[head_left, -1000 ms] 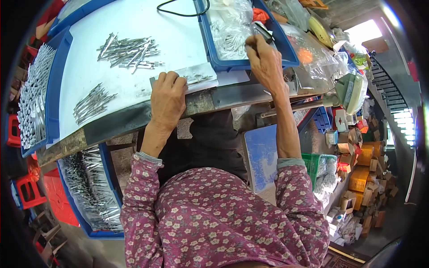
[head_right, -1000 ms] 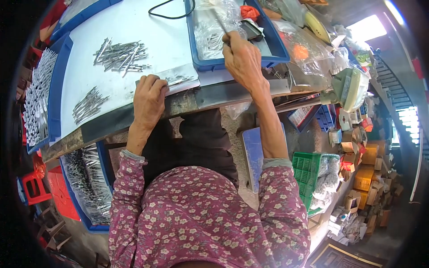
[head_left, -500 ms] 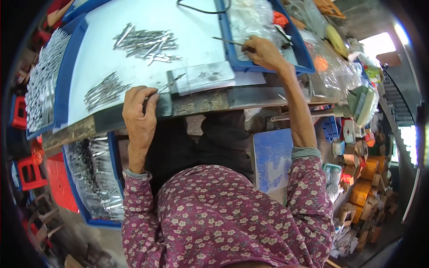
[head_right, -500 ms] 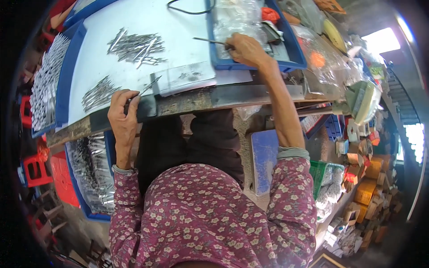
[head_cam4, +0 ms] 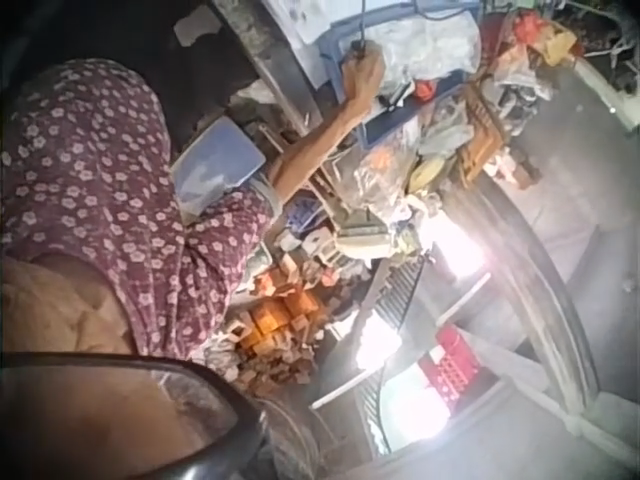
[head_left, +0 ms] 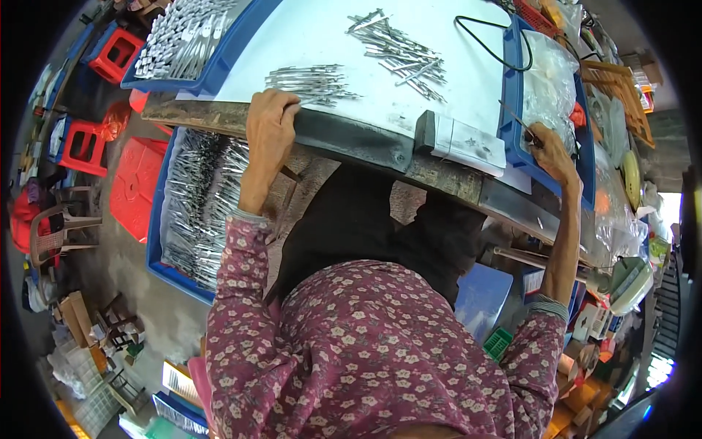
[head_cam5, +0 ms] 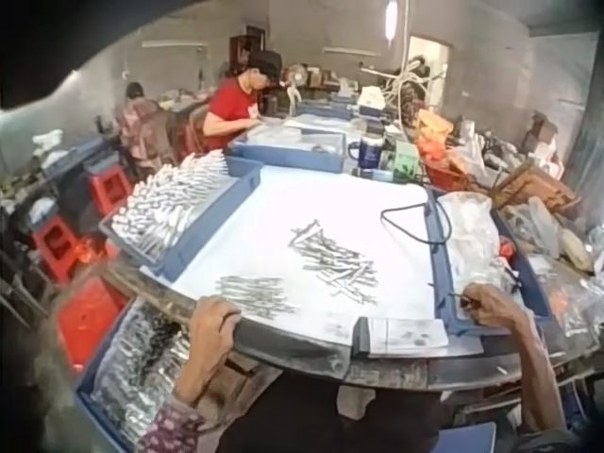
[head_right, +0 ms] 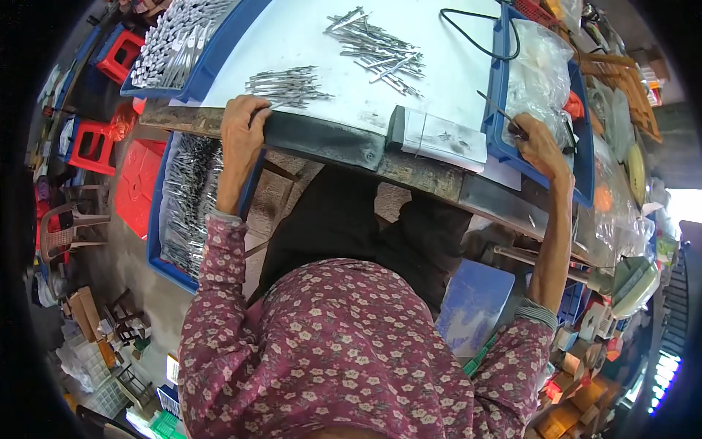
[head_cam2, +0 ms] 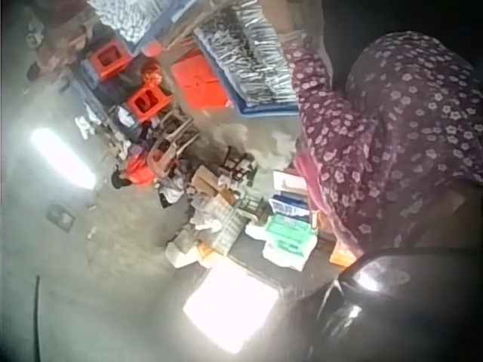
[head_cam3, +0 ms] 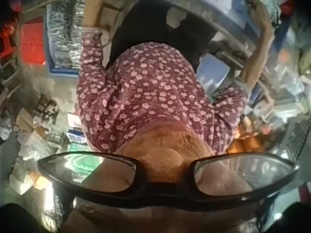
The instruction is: Assembling small metal components at a workbench using a pointed hand tool.
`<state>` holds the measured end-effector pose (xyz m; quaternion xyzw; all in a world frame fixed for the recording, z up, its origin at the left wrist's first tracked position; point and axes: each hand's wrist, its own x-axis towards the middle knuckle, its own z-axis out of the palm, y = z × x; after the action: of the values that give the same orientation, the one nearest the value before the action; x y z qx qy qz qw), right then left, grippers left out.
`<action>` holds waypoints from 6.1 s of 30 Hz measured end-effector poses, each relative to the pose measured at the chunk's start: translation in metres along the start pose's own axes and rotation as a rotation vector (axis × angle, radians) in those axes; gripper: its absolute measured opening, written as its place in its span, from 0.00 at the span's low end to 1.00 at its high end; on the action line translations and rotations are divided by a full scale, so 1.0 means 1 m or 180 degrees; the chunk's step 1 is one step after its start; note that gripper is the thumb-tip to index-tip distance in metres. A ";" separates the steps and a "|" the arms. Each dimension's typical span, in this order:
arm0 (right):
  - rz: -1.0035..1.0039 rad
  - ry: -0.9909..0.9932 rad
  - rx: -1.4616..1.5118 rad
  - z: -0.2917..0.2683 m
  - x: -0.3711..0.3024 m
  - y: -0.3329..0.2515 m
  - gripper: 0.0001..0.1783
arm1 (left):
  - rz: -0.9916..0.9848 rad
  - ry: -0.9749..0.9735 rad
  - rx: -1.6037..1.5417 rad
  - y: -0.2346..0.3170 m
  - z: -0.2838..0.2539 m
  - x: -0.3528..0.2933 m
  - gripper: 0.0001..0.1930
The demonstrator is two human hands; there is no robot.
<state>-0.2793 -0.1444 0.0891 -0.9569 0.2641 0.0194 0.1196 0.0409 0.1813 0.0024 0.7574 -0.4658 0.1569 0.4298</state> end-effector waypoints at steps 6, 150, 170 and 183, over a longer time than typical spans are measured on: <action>-0.0027 -0.0039 0.0037 0.003 0.004 0.014 0.12 | 0.0174 -0.0201 0.0117 -0.020 0.011 0.014 0.04; 0.0061 0.1422 0.1308 0.037 -0.018 -0.130 0.13 | 0.0067 -0.0752 -0.1676 0.137 0.116 -0.001 0.04; -0.0233 0.3013 0.1739 0.034 -0.030 -0.129 0.08 | 0.0291 -0.0700 -0.1542 0.141 0.113 0.005 0.01; 0.0905 0.2596 0.2201 0.037 -0.061 -0.073 0.12 | 0.0617 -0.0973 -0.1207 0.150 0.108 0.015 0.04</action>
<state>-0.2934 -0.0439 0.0756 -0.7468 0.4065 -0.4246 0.3111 -0.0952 0.0573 0.0247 0.6301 -0.6168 -0.0090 0.4717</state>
